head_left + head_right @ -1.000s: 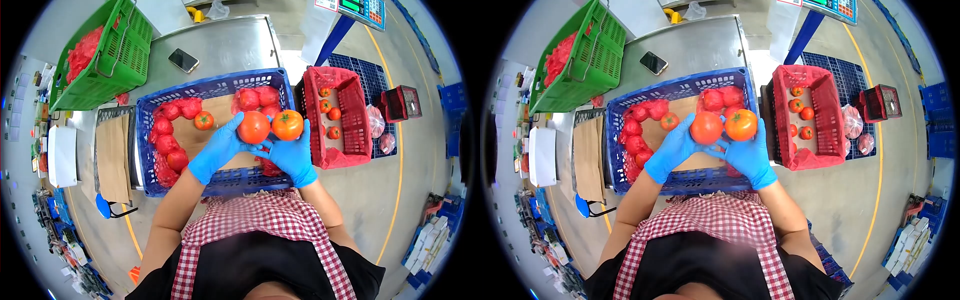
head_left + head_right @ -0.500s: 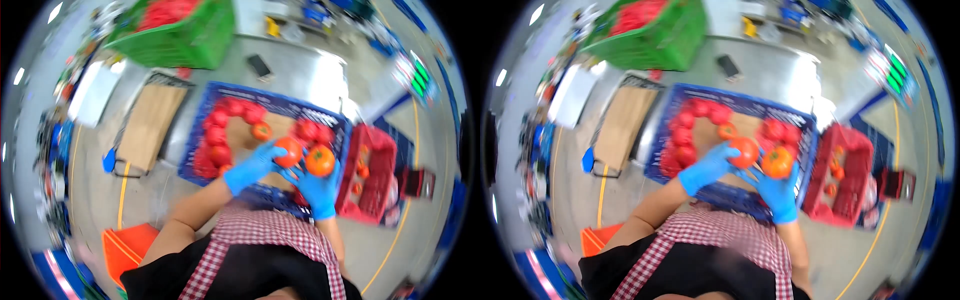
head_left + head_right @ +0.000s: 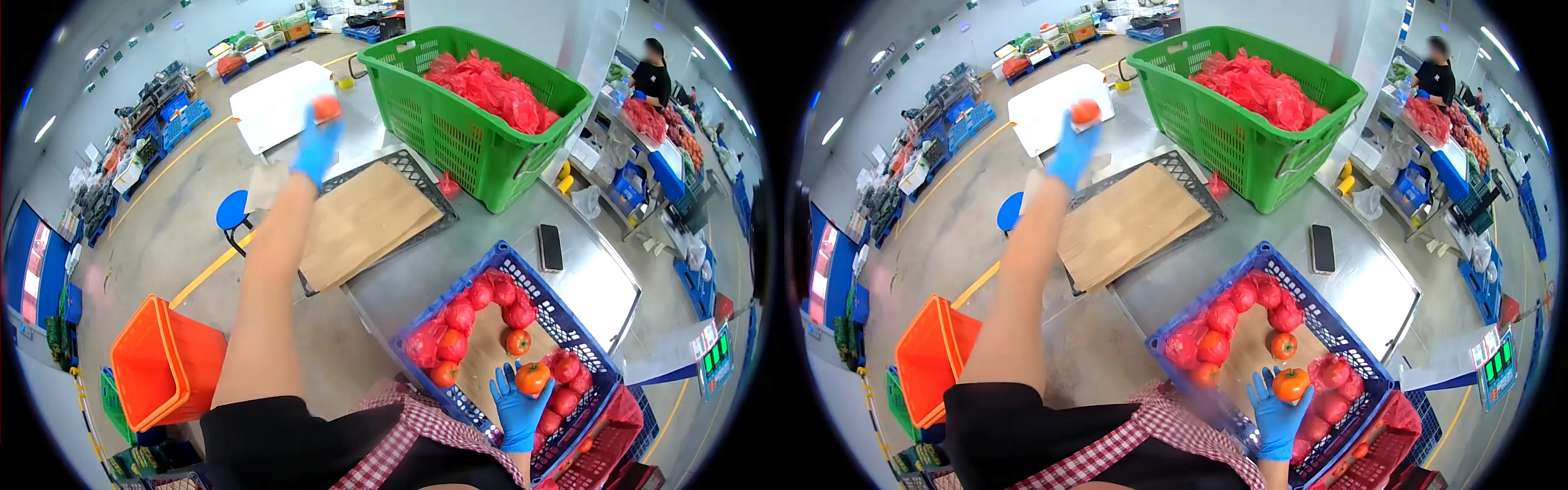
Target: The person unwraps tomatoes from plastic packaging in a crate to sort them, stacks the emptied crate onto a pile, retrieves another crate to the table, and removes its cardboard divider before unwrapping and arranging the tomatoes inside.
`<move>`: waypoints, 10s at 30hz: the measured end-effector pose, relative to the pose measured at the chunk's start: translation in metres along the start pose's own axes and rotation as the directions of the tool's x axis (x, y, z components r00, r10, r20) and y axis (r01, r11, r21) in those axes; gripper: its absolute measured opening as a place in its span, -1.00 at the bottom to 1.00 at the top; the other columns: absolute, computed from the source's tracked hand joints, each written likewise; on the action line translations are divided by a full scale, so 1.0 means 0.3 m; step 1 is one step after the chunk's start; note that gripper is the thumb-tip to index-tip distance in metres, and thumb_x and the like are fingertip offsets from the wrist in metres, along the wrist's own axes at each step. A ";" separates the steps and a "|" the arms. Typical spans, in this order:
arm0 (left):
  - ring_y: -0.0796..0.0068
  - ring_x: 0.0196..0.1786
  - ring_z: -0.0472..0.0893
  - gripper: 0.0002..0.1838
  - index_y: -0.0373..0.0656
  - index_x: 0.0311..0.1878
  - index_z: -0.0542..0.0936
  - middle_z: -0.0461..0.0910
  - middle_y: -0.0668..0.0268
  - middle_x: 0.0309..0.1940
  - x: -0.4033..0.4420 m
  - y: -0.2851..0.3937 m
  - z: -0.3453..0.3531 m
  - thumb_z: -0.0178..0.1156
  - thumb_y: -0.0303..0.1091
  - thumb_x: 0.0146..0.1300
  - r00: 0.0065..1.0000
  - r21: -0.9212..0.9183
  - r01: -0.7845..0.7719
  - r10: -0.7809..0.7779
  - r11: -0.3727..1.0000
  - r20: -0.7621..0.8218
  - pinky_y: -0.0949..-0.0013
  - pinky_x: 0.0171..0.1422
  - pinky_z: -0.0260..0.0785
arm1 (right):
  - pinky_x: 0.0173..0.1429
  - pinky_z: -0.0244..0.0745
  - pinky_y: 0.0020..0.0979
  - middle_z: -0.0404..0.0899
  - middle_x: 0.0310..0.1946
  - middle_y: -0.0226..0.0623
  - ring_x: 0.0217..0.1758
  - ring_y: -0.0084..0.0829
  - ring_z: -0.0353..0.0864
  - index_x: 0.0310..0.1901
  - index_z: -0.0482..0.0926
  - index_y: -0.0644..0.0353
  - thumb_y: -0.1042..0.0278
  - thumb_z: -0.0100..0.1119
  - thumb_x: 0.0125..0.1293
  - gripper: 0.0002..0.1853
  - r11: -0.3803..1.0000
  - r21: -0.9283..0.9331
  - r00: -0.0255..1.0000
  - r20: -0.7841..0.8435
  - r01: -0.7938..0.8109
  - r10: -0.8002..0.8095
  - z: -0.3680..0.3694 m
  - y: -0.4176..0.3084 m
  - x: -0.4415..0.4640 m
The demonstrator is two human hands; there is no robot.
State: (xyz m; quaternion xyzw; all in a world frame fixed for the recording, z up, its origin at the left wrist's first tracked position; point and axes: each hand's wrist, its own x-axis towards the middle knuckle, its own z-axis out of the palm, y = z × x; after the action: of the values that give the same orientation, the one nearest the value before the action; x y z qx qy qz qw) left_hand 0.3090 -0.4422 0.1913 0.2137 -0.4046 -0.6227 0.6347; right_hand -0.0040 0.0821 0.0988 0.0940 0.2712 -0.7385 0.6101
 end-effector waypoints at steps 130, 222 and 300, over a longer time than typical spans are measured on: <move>0.03 -0.20 0.61 -0.81 -0.04 -0.22 0.64 0.62 0.08 -0.28 -1.007 -0.971 0.555 0.17 -0.25 0.11 0.469 0.725 -0.628 -0.605 0.284 0.643 0.09 -0.09 0.46 | 0.15 0.38 -0.18 0.55 -0.23 -0.15 -0.09 -0.17 0.54 -0.12 0.59 0.17 0.24 0.11 0.23 -0.74 -0.777 -0.604 0.812 0.537 0.178 -0.231 -0.106 -0.098 0.141; 0.27 -0.25 0.64 -0.84 -0.21 -0.21 0.60 0.62 0.10 -0.35 -0.847 -0.758 0.531 0.21 -0.39 0.14 0.686 0.781 -0.259 -0.461 0.568 0.563 0.31 -0.12 0.44 | -0.08 0.44 -0.17 0.56 -0.23 0.09 -0.16 0.02 0.57 -0.13 0.48 0.32 0.32 0.11 0.30 -0.76 -0.272 -0.962 0.278 0.270 0.033 -0.922 -0.305 -0.659 0.040; 0.30 0.33 0.31 -0.46 -0.14 0.37 0.20 0.29 0.21 0.30 -1.244 -0.614 0.598 -0.18 -0.05 0.45 0.103 -0.200 0.963 -0.440 -0.180 0.892 0.23 0.41 0.19 | 0.01 0.38 -0.36 0.43 -0.20 -0.15 -0.13 -0.19 0.44 -0.07 0.45 0.27 0.55 0.08 0.09 -0.69 0.289 -0.747 0.717 0.339 0.599 -0.609 0.071 0.048 0.202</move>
State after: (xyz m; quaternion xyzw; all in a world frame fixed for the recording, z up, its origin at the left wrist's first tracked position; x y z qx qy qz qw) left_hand 0.0939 -0.0654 0.0604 -0.1021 0.0114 -0.9944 -0.0260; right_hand -0.0006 0.0182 0.0841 -0.3047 0.5982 -0.6963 0.2539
